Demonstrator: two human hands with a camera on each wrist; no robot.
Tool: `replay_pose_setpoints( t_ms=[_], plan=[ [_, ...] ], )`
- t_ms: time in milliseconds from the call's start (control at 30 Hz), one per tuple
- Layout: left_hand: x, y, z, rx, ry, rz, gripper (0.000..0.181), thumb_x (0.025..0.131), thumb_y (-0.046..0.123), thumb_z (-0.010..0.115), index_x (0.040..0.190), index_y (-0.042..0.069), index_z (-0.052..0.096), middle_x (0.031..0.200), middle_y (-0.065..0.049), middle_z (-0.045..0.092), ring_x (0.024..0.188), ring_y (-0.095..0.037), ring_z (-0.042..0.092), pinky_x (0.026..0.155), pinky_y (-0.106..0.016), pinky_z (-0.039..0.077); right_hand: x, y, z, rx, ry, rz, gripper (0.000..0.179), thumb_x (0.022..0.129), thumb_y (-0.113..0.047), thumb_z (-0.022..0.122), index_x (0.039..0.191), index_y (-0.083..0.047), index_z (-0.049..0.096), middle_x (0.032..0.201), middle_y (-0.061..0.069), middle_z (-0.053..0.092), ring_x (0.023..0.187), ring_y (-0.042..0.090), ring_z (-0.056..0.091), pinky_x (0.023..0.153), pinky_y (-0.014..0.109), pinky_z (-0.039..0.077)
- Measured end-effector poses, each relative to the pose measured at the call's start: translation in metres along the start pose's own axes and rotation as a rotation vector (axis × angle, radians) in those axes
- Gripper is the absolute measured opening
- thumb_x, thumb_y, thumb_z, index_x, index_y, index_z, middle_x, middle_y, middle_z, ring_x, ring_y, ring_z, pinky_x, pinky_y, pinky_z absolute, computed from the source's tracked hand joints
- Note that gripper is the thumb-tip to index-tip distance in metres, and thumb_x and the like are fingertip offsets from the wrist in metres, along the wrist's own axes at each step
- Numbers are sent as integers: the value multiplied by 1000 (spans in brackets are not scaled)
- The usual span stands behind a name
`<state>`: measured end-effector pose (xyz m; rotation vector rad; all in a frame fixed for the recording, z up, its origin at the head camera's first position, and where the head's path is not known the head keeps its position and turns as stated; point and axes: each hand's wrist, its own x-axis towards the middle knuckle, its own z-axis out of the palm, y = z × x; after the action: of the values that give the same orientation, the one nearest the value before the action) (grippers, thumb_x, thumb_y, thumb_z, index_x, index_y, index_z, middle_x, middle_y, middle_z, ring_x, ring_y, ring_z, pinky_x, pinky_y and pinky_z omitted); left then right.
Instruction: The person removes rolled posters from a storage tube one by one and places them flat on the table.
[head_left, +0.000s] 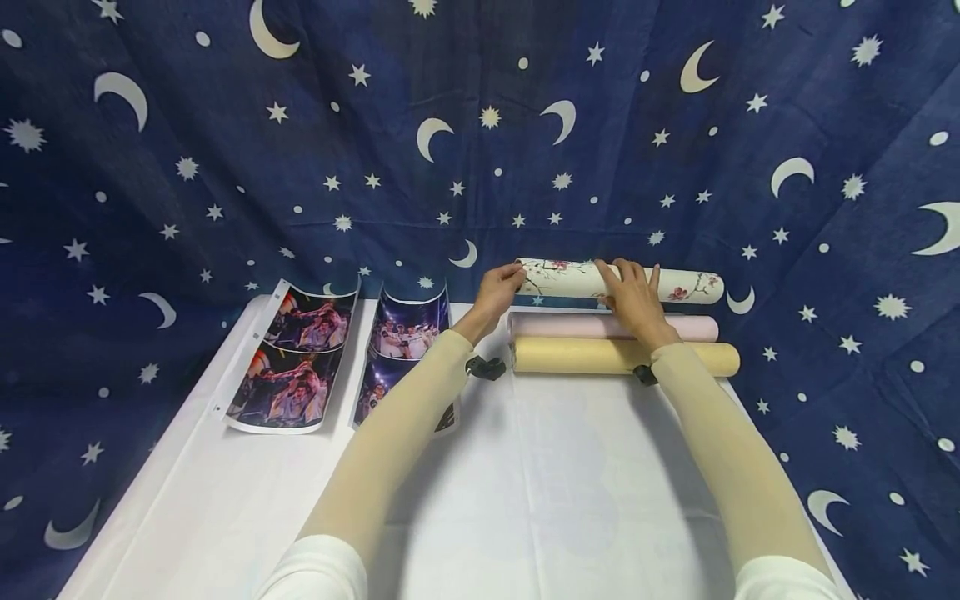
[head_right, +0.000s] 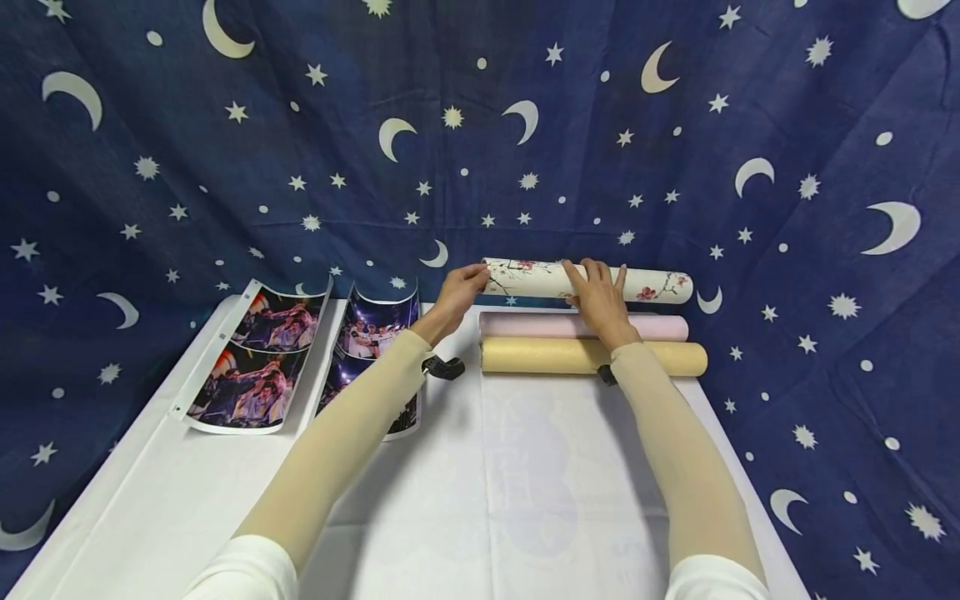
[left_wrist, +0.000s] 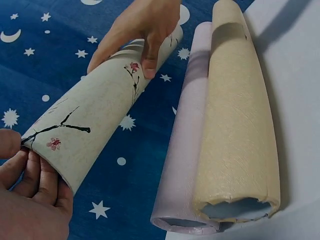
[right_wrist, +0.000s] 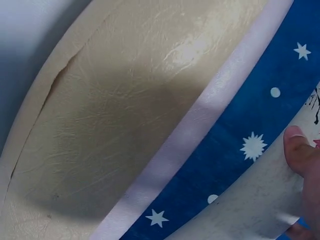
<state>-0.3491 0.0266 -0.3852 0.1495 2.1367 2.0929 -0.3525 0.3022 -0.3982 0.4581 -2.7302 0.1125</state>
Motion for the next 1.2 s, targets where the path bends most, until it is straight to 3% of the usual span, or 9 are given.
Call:
replay_pose_setpoints(
  t_ms=[167,367,600,1200],
  plan=[
    [-7,-5,-4,19,-8,8,44,103,25,51,142,6,50,146,-11,52,138,-24,47,116,-37,37,-7,-5,-1,13,-2,-13,71,88,-20,72,150,-22,35,141,25,39,134,49,33,110,78,7],
    [-18,-5,-9,46,-14,23,43,103,24,50,142,6,50,145,-13,53,137,-26,47,117,-38,35,-15,-10,-3,6,27,-38,71,87,-20,73,148,-23,37,139,27,41,132,50,36,109,77,14],
    [-30,-5,-16,65,-7,39,44,103,24,51,142,4,51,143,-13,55,138,-25,46,118,-38,33,-22,-17,-10,11,46,-74,70,88,-21,72,149,-24,38,140,28,41,135,48,35,111,77,12],
    [-79,-22,-34,105,-16,101,43,104,25,47,139,0,51,144,-15,54,138,-27,46,118,-43,34,-58,-48,-23,-55,146,-204,75,79,-20,82,144,-25,45,126,24,48,119,49,45,104,74,29]
  ],
)
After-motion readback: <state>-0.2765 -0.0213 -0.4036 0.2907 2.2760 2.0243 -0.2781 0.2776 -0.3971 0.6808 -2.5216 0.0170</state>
